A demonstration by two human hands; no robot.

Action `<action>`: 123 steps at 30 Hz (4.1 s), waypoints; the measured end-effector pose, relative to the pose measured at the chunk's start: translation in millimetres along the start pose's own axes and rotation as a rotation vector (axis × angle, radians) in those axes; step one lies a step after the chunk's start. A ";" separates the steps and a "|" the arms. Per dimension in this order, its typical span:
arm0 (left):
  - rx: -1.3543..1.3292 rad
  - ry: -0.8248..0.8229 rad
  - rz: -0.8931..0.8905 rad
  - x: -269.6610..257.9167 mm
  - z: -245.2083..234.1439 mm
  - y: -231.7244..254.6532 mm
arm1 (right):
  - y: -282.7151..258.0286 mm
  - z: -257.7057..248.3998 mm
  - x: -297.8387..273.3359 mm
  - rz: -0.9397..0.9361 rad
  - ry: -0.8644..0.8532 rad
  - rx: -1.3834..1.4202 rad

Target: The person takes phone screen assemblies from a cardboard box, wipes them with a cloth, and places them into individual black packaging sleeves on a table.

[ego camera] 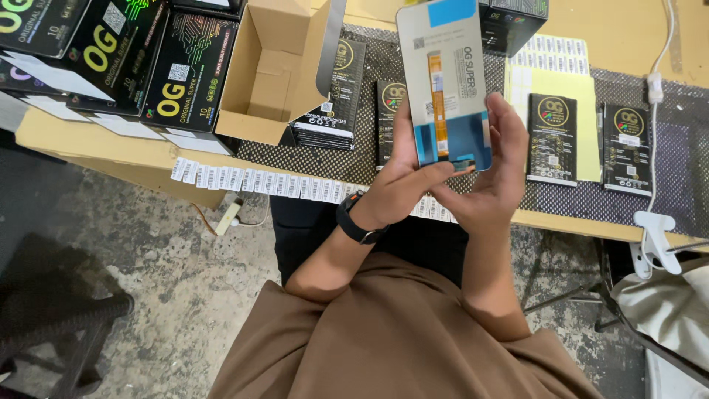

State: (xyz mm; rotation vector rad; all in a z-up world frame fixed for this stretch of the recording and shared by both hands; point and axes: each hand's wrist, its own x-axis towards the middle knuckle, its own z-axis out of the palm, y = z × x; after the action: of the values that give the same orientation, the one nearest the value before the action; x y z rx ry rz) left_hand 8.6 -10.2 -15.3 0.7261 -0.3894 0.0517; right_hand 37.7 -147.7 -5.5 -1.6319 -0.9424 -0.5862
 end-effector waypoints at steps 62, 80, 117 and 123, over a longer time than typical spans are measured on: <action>0.031 -0.547 -0.272 1.3 -35.5 -14.1 | 79.4 -33.6 34.8 -0.022 0.071 0.880; 0.757 -0.234 -0.123 18.8 -18.2 13.4 | 91.1 -15.7 -3.0 0.428 0.275 0.487; 1.079 -0.279 0.584 15.9 10.1 8.8 | 88.2 -1.6 -24.0 0.751 0.055 1.343; 0.992 -0.131 0.708 32.7 3.4 21.9 | 70.9 4.3 -39.9 0.723 0.050 1.372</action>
State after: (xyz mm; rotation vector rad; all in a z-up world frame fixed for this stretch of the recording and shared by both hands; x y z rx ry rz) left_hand 33.9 1.1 12.8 1.5374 -0.7442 0.9201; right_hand 73.3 -160.0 -77.7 -0.5683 -0.4128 0.4830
